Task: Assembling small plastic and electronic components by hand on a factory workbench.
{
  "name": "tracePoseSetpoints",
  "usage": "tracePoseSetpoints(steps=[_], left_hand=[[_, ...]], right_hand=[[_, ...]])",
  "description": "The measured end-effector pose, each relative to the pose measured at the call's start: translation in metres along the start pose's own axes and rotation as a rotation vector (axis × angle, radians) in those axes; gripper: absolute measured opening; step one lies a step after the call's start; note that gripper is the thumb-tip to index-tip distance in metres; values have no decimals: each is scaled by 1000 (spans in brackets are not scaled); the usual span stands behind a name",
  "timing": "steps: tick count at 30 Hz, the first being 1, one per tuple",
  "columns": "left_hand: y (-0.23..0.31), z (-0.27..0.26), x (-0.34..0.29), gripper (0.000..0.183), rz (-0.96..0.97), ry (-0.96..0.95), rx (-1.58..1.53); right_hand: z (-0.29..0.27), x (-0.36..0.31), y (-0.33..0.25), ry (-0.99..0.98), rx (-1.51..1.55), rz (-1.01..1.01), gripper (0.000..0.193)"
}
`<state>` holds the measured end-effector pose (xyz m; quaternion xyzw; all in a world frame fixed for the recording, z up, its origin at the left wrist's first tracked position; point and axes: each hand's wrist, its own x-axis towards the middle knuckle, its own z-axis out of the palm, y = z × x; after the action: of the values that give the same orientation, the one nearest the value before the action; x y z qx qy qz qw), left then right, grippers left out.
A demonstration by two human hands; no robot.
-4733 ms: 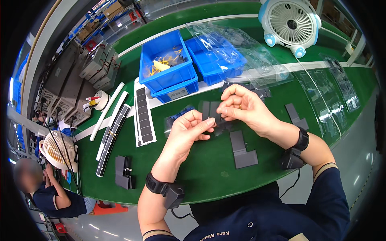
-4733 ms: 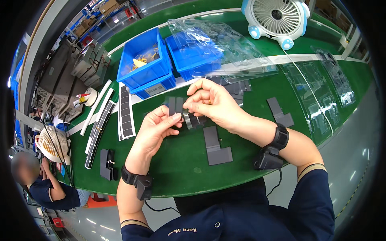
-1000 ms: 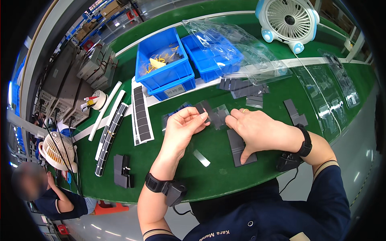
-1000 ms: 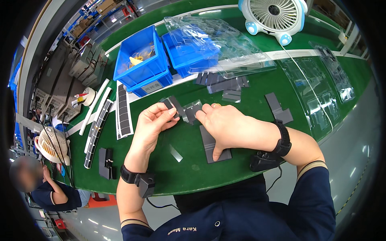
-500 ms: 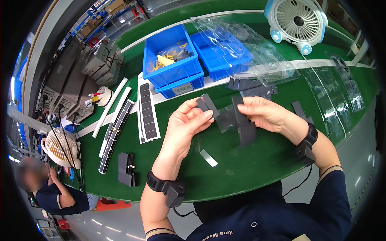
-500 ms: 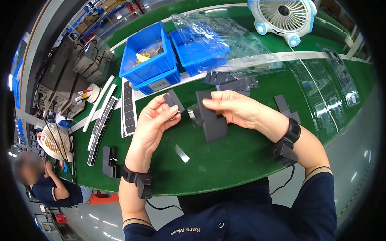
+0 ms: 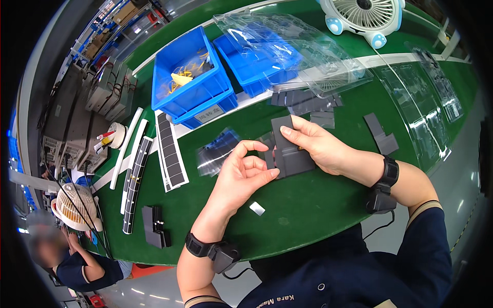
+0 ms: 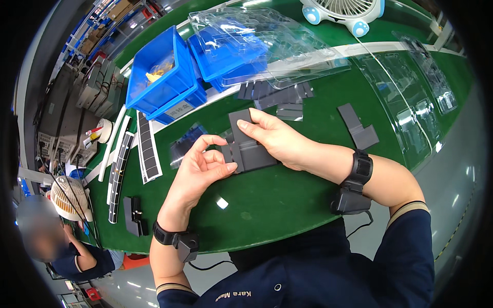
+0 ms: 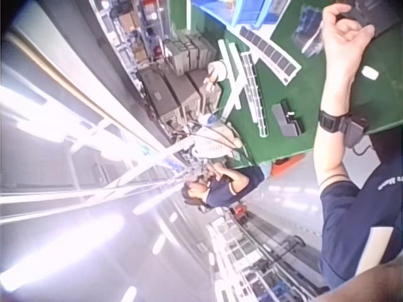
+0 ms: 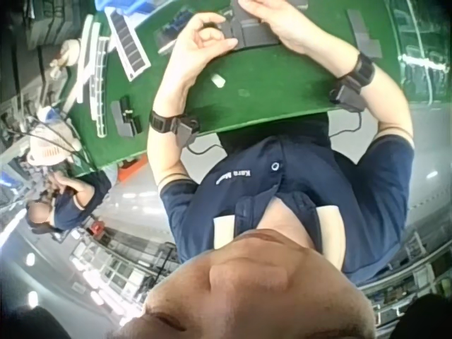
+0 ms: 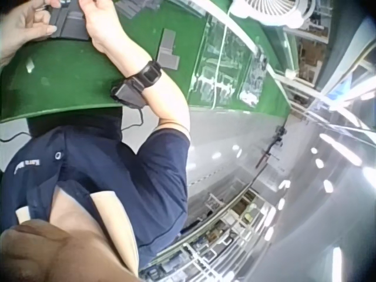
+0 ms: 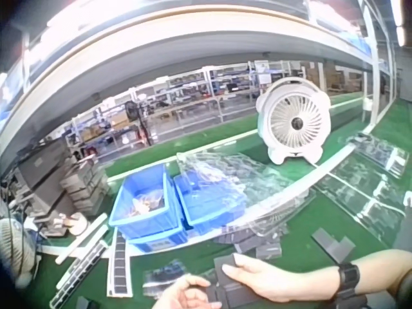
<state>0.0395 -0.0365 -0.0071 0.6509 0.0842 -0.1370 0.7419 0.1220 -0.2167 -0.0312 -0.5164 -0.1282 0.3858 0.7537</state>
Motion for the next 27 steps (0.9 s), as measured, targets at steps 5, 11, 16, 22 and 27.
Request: tracePoseSetpoints(steps=[5, 11, 16, 22, 27], left_hand=[[-5, -2, 1, 41, 4, -35, -81], [-3, -1, 0, 41, -39, -21, -87], [-4, -2, 1, 41, -16, -31, -74], [-4, -2, 2, 41, -10, -28, -66], [-2, 0, 1, 41, -16, -19, -75]], right_hand=[[3, -2, -1, 10, -14, 13, 26], [6, -2, 1, 45, -14, -3, 26], [5, 0, 3, 63, -22, -30, 25], [6, 0, 0, 68, 9, -29, 25], [6, 0, 0, 77, 1, -37, 25]])
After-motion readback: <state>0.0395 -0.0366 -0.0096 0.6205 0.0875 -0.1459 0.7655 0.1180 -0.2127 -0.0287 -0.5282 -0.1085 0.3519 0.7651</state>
